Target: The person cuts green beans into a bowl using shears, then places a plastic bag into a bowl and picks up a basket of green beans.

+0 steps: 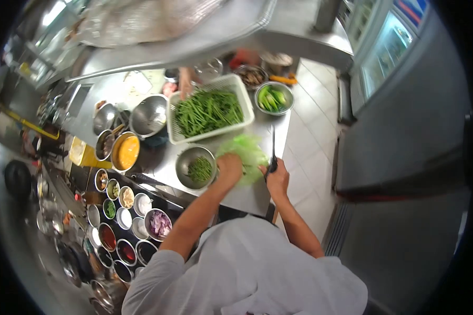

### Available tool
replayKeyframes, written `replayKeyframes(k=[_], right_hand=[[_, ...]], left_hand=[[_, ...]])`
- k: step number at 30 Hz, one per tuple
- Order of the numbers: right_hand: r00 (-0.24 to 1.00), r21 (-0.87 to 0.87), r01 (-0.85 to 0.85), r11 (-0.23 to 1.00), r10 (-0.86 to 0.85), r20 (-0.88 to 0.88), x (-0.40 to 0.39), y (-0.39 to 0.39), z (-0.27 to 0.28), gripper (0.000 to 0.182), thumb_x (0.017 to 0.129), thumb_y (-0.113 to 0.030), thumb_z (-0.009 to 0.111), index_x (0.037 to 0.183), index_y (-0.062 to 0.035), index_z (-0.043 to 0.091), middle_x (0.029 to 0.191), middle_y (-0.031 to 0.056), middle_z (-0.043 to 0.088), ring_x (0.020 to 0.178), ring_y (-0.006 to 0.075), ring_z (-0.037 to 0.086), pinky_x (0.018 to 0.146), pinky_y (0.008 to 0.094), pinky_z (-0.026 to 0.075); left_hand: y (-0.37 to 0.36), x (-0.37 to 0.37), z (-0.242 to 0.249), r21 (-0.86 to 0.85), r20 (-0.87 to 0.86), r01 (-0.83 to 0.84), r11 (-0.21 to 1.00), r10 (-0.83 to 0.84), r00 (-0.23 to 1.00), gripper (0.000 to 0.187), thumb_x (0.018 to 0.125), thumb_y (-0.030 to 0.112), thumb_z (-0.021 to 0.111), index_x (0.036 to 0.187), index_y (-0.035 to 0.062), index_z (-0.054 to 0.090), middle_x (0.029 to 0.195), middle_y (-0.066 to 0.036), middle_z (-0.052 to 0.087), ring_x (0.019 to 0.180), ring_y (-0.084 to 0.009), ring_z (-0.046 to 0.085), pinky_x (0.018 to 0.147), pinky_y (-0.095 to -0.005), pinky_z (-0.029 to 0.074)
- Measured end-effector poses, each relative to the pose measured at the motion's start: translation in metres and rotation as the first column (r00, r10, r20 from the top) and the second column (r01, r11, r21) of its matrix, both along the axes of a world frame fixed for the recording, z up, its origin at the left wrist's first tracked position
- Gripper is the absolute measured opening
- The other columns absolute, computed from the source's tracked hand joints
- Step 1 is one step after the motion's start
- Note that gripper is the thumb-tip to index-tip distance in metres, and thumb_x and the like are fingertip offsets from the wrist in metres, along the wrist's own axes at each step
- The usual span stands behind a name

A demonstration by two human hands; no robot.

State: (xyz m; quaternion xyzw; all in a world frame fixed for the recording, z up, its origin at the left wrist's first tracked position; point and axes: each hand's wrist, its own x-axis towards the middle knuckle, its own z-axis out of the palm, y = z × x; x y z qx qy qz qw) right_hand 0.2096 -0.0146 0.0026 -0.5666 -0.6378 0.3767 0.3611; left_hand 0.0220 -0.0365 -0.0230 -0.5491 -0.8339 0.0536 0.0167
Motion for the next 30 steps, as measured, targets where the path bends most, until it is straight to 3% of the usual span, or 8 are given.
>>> replayKeyframes(k=[11, 12, 13, 16, 23, 26, 28, 30], right_hand=[[0.972, 0.112, -0.155, 0.981, 0.172, -0.161, -0.002, 0.010, -0.046, 0.050, 0.077, -0.001, 0.087, 0.118, 0.0046, 0.058, 0.093, 0.0066, 0.062, 0.082, 0.0163, 0.056, 0.070, 0.0295, 0.049], [0.969, 0.220, -0.154, 0.963, 0.191, -0.155, -0.002, 0.017, -0.065, 0.047, 0.078, -0.001, 0.086, 0.116, 0.0032, 0.058, 0.084, 0.0056, 0.061, 0.072, 0.0142, 0.056, 0.061, 0.0282, 0.047], [0.959, -0.010, -0.139, 0.990, 0.132, -0.250, 0.000, 0.027, -0.090, 0.046, 0.079, -0.001, 0.085, 0.115, 0.0018, 0.058, 0.075, 0.0038, 0.058, 0.059, 0.0120, 0.052, 0.051, 0.0275, 0.042], [0.991, 0.124, -0.136, 0.983, 0.135, 0.017, 0.006, 0.027, -0.078, 0.046, 0.080, -0.008, 0.086, 0.115, 0.0019, 0.057, 0.069, 0.0040, 0.055, 0.049, 0.0131, 0.052, 0.044, 0.0279, 0.040], [0.964, -0.104, -0.182, 0.978, 0.156, -0.216, -0.012, 0.013, -0.021, 0.049, 0.082, -0.010, 0.086, 0.119, 0.0041, 0.056, 0.074, 0.0059, 0.059, 0.049, 0.0131, 0.052, 0.044, 0.0276, 0.040], [0.934, -0.212, -0.233, 0.949, 0.157, -0.322, -0.029, 0.017, -0.028, 0.048, 0.085, -0.009, 0.083, 0.123, 0.0032, 0.057, 0.081, 0.0069, 0.064, 0.057, 0.0121, 0.054, 0.050, 0.0271, 0.041], [0.931, -0.180, -0.255, 0.950, 0.190, -0.312, -0.029, 0.027, -0.036, 0.048, 0.086, -0.006, 0.081, 0.125, 0.0028, 0.056, 0.082, 0.0060, 0.064, 0.060, 0.0116, 0.054, 0.049, 0.0259, 0.041], [0.928, -0.194, -0.250, 0.949, 0.178, -0.327, -0.034, 0.030, -0.037, 0.046, 0.087, -0.005, 0.080, 0.125, 0.0022, 0.056, 0.083, 0.0057, 0.064, 0.062, 0.0114, 0.055, 0.050, 0.0251, 0.041]], left_hand=[[-0.004, 0.017, -0.060, 0.295, 0.232, -0.148, 0.944, 0.079, 0.970, 0.015, 0.082, 0.015, 0.064, 0.079, 0.0072, 0.076, 0.081, -0.016, 0.074, 0.073, -0.0295, 0.074, 0.061, -0.0425, 0.058], [-0.007, 0.014, -0.054, 0.267, 0.266, -0.109, 0.958, 0.036, 0.963, 0.017, 0.083, 0.014, 0.063, 0.081, 0.0050, 0.076, 0.081, -0.018, 0.074, 0.075, -0.0302, 0.075, 0.062, -0.0430, 0.059], [0.002, 0.011, -0.087, 0.289, 0.313, -0.137, 0.948, 0.042, 0.949, 0.016, 0.082, 0.014, 0.063, 0.082, 0.0037, 0.077, 0.082, -0.020, 0.074, 0.078, -0.0308, 0.075, 0.065, -0.0435, 0.060], [-0.023, 0.007, -0.023, 0.210, 0.356, 0.067, 0.975, -0.140, 0.924, 0.014, 0.080, 0.011, 0.064, 0.080, 0.0019, 0.075, 0.082, -0.022, 0.073, 0.079, -0.0325, 0.075, 0.069, -0.0450, 0.061], [-0.039, 0.013, 0.054, 0.294, 0.582, -0.049, 0.955, -0.138, 0.801, 0.021, 0.086, 0.007, 0.058, 0.101, -0.0053, 0.067, 0.093, -0.026, 0.073, 0.088, -0.0392, 0.073, 0.073, -0.0478, 0.059], [-0.030, 0.004, 0.036, 0.237, 0.671, -0.021, 0.971, -0.148, 0.727, 0.026, 0.092, 0.011, 0.053, 0.111, -0.0061, 0.059, 0.099, -0.026, 0.072, 0.094, -0.0410, 0.071, 0.078, -0.0485, 0.056], [-0.020, 0.005, 0.026, 0.295, 0.893, -0.053, 0.954, -0.255, 0.370, 0.026, 0.096, 0.014, 0.049, 0.114, -0.0043, 0.054, 0.100, -0.024, 0.071, 0.096, -0.0432, 0.069, 0.082, -0.0518, 0.052], [-0.018, -0.002, 0.022, 0.312, 0.894, -0.036, 0.949, -0.281, 0.349, 0.024, 0.098, 0.015, 0.047, 0.111, -0.0035, 0.054, 0.107, -0.023, 0.071, 0.101, -0.0418, 0.068, 0.087, -0.0500, 0.049]])
